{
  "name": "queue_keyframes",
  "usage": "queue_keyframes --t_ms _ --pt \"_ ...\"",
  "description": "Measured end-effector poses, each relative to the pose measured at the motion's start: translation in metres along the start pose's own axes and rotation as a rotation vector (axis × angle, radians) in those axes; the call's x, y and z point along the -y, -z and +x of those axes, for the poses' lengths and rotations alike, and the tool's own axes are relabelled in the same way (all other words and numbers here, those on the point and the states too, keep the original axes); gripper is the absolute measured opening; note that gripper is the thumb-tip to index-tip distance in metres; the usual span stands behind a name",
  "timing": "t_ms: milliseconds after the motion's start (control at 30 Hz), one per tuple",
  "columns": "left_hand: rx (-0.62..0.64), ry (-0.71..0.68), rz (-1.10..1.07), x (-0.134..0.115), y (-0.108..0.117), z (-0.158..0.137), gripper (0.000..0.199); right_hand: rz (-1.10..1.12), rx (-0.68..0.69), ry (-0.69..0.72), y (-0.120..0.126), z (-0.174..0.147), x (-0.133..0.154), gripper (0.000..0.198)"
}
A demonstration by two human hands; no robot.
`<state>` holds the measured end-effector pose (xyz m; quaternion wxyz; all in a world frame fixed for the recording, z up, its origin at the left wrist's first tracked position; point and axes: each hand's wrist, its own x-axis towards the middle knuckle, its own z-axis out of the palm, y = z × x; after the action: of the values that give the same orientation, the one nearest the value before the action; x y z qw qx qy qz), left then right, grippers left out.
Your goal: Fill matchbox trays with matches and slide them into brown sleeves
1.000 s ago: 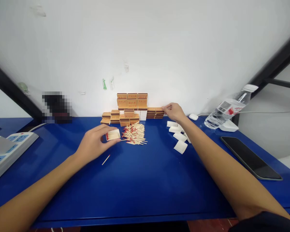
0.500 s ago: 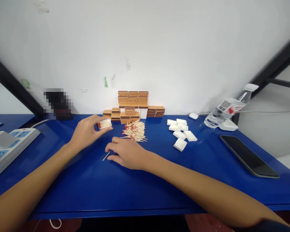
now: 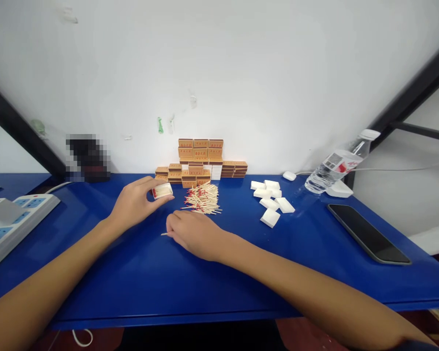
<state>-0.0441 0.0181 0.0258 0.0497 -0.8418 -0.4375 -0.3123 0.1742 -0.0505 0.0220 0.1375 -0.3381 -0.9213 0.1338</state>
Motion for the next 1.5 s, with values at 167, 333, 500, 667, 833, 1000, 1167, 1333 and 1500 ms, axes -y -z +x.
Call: queue_keyframes --t_ms 167,333,500,667,833,1000,1167,1333,1500 --pt "0.029 -0.060 -0.004 -0.007 -0.008 -0.004 0.032 0.056 -0.060 -0.062 0.008 -0.013 -0.026 0.024" --pt "0.084 -0.114 -0.055 -0.014 -0.013 -0.008 0.033 0.169 -0.164 -0.067 0.022 -0.023 -0.048 0.020" --pt "0.084 -0.144 -0.125 -0.019 -0.015 -0.010 0.037 0.485 -0.347 -0.290 0.025 -0.025 -0.066 0.007" --pt "0.094 -0.175 -0.142 -0.023 -0.017 -0.012 0.037 0.462 -0.449 -0.349 0.016 -0.025 -0.082 0.012" --pt "0.109 -0.197 -0.194 -0.027 -0.018 -0.014 0.039 0.154 -0.525 -0.276 0.014 -0.028 -0.092 0.007" --pt "0.105 -0.242 -0.224 -0.032 -0.021 -0.015 0.046 0.087 -0.552 -0.237 0.017 -0.030 -0.087 0.010" --pt "0.109 -0.271 -0.236 -0.041 -0.025 -0.014 0.049 0.451 -0.369 -0.276 0.014 -0.027 -0.060 0.025" --pt "0.126 -0.258 -0.250 -0.049 -0.032 -0.012 0.049 0.603 -0.289 -0.331 0.009 -0.027 -0.058 0.034" --pt "0.077 -0.177 -0.213 -0.050 -0.034 -0.011 0.054 0.482 -0.416 -0.429 0.011 -0.026 -0.076 0.039"
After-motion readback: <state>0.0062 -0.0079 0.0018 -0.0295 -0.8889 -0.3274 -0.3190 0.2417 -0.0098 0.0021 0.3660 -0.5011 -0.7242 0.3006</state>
